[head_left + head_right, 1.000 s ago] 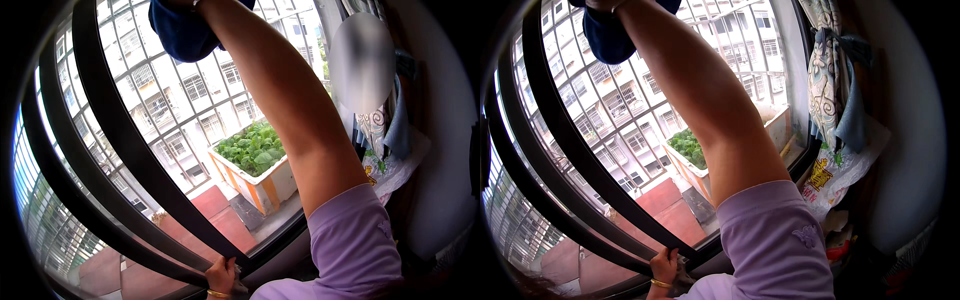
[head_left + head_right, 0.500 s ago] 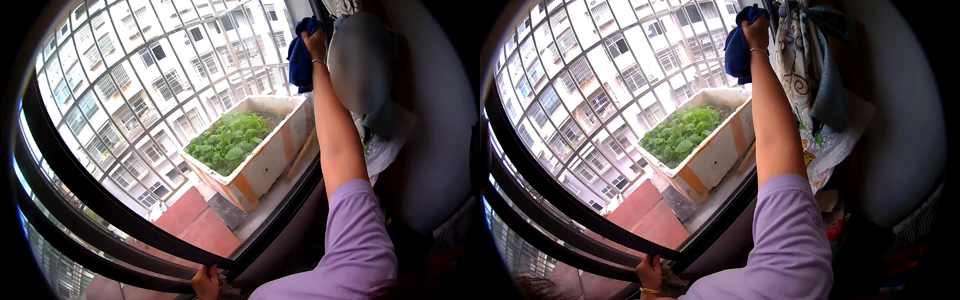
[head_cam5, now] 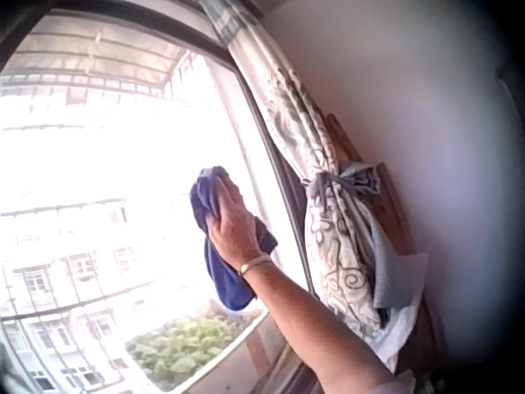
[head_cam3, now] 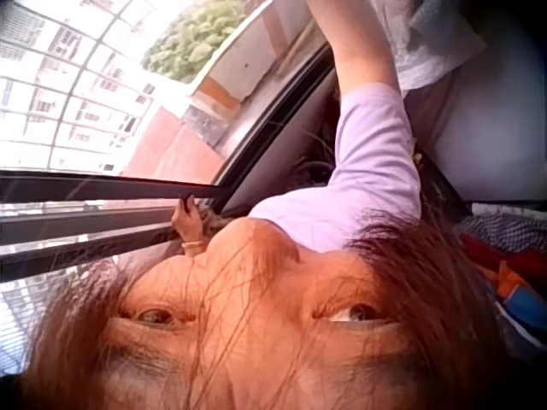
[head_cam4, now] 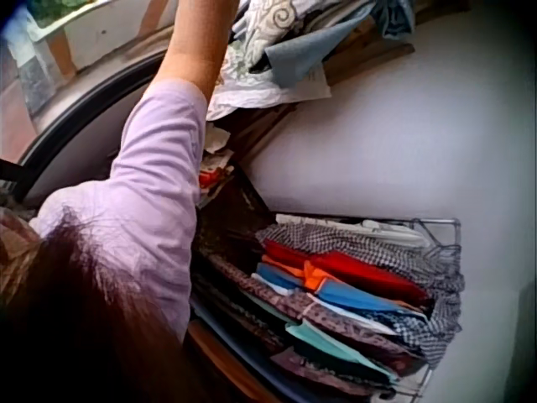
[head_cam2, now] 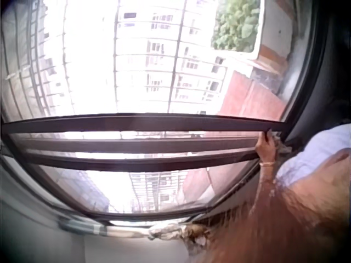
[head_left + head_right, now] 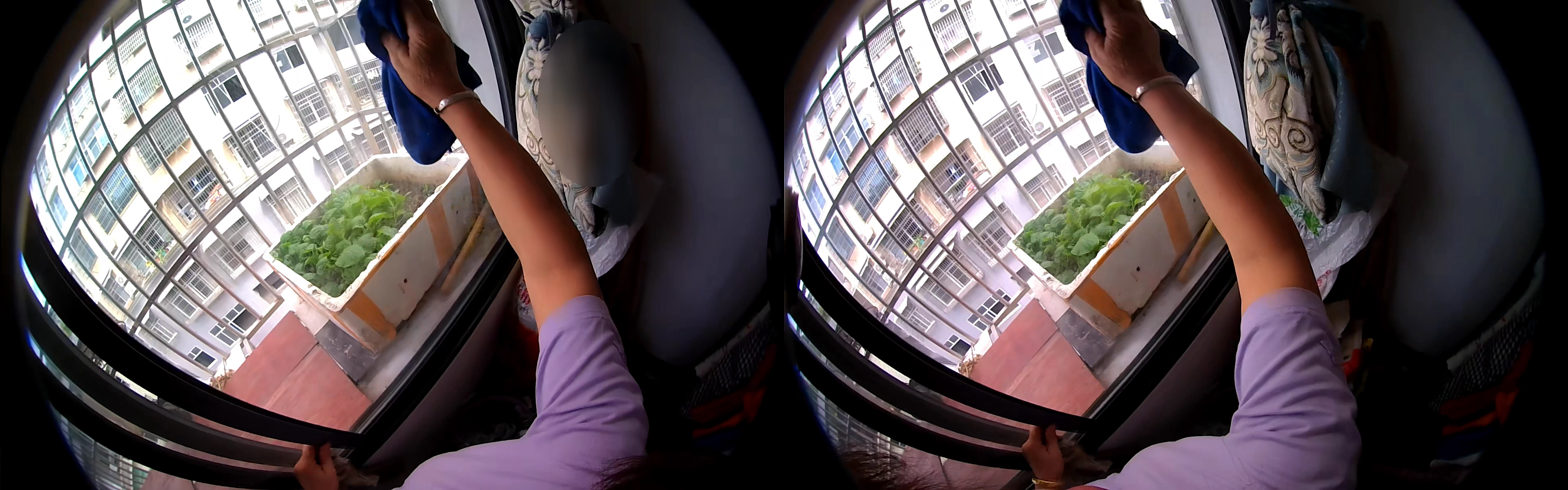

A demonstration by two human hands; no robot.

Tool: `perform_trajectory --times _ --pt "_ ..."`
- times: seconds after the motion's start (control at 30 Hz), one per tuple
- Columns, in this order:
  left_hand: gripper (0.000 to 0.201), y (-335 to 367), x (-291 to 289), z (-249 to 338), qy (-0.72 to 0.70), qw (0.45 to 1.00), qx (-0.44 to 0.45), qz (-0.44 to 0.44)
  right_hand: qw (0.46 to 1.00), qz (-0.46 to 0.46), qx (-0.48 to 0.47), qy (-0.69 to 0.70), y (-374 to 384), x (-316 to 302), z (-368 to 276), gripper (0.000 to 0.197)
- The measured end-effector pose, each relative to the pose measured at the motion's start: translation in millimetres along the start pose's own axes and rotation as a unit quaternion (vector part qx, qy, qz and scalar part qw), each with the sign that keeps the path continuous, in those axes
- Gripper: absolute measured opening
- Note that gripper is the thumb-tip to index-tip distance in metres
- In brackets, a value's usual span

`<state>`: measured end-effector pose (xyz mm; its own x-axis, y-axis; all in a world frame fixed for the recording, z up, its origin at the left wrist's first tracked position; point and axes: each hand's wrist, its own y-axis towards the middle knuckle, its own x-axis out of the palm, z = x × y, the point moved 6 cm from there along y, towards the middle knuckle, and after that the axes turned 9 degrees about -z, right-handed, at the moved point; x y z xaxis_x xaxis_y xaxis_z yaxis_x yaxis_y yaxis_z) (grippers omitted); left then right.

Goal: The person cleans the window frame and glass using a cloth and a blue microfiber towel. They wipe the lower track, side frame, and glass pane, then switch to the blue towel to wipe the upper frame and glass.

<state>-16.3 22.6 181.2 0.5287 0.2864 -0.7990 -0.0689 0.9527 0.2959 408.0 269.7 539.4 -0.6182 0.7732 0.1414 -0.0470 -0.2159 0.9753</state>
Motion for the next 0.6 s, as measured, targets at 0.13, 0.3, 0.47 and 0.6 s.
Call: perform_trajectory --times 0.13,0.3,0.47,0.6 --pt "0.027 9 12 10 -0.029 1.0 0.002 -0.012 0.992 0.02 -0.124 0.016 95 -4 -7 0.054" --pt "0.025 -3 10 -7 -0.035 0.999 -0.033 -0.009 0.994 0.03 0.07 -0.08 61 6 141 0.057" --pt "0.025 1 2 8 -0.033 0.999 -0.025 -0.017 0.974 -0.008 0.147 -0.169 -37 -15 295 0.065" --pt "0.023 -3 9 -11 -0.012 0.998 -0.048 -0.031 0.977 0.024 0.149 -0.15 -88 -24 328 0.069"
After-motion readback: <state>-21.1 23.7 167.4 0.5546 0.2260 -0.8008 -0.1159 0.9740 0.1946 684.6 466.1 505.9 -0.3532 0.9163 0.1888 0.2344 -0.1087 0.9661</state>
